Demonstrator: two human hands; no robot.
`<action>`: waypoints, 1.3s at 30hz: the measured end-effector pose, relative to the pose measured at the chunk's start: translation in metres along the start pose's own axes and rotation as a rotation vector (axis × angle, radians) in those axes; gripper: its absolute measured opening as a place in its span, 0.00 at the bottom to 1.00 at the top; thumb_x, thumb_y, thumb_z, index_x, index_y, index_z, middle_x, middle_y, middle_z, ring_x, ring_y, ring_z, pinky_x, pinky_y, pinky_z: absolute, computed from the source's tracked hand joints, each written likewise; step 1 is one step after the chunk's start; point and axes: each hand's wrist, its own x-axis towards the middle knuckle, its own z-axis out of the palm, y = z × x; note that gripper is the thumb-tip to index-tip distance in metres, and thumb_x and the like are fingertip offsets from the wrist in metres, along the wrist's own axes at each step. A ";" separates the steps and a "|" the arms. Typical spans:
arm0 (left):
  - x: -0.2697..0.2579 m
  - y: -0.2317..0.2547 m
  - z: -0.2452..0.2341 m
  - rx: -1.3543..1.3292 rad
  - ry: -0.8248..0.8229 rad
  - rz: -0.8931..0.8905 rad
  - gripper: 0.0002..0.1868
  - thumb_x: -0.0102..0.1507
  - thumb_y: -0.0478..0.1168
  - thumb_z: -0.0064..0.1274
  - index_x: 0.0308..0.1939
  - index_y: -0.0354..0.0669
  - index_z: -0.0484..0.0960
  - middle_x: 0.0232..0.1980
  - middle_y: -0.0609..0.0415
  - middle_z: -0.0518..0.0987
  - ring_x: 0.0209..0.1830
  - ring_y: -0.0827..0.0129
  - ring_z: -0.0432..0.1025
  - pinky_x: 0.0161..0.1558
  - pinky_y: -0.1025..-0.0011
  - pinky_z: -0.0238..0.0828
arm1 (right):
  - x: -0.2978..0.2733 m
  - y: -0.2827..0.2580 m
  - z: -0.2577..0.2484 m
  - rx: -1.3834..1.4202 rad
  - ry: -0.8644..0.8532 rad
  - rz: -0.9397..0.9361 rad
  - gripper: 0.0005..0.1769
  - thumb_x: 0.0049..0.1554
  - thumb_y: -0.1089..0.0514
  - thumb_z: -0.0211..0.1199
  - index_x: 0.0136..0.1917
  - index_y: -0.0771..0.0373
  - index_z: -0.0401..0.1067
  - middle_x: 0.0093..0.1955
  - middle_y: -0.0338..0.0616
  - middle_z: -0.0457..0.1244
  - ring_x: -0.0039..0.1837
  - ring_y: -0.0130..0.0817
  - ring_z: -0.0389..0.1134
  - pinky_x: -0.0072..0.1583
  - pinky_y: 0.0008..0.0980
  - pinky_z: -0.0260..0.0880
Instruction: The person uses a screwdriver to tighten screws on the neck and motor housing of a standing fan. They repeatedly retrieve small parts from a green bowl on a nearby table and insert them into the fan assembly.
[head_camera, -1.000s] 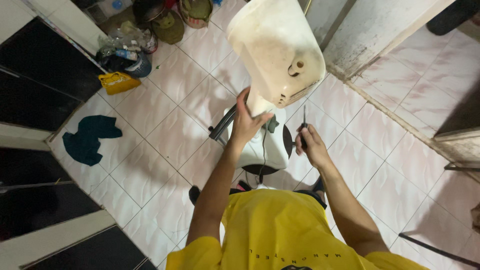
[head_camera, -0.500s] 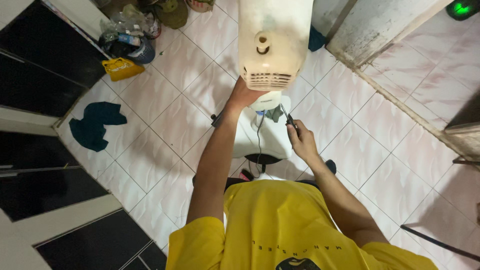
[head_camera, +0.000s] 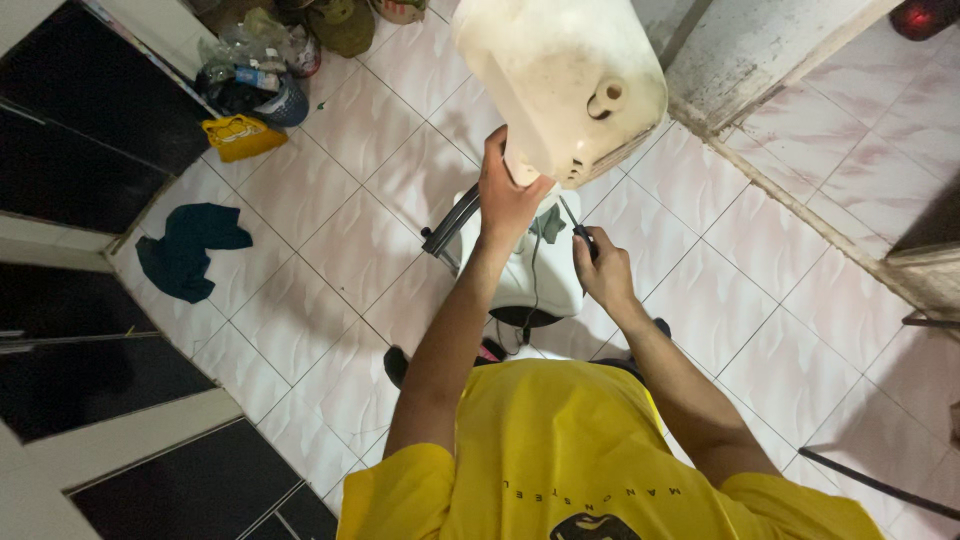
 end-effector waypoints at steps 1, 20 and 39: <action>-0.006 -0.004 -0.001 0.035 0.013 0.037 0.40 0.56 0.38 0.71 0.67 0.35 0.65 0.60 0.40 0.77 0.61 0.58 0.75 0.62 0.64 0.72 | -0.001 -0.002 -0.001 -0.005 -0.003 -0.001 0.14 0.65 0.51 0.59 0.55 0.64 0.72 0.26 0.49 0.63 0.27 0.39 0.66 0.32 0.37 0.62; -0.045 -0.065 -0.024 0.109 -0.132 0.049 0.48 0.58 0.44 0.71 0.73 0.35 0.56 0.67 0.35 0.71 0.67 0.48 0.71 0.65 0.56 0.69 | 0.045 0.008 -0.015 0.602 -0.418 0.432 0.21 0.69 0.46 0.54 0.56 0.68 0.72 0.29 0.33 0.57 0.25 0.21 0.54 0.26 0.26 0.53; -0.045 -0.067 -0.025 0.109 -0.168 0.001 0.50 0.58 0.48 0.71 0.74 0.36 0.56 0.68 0.35 0.70 0.67 0.49 0.70 0.64 0.56 0.70 | 0.041 0.040 0.010 -0.569 -0.024 -0.373 0.23 0.71 0.41 0.47 0.51 0.65 0.63 0.27 0.36 0.56 0.28 0.24 0.46 0.33 0.31 0.50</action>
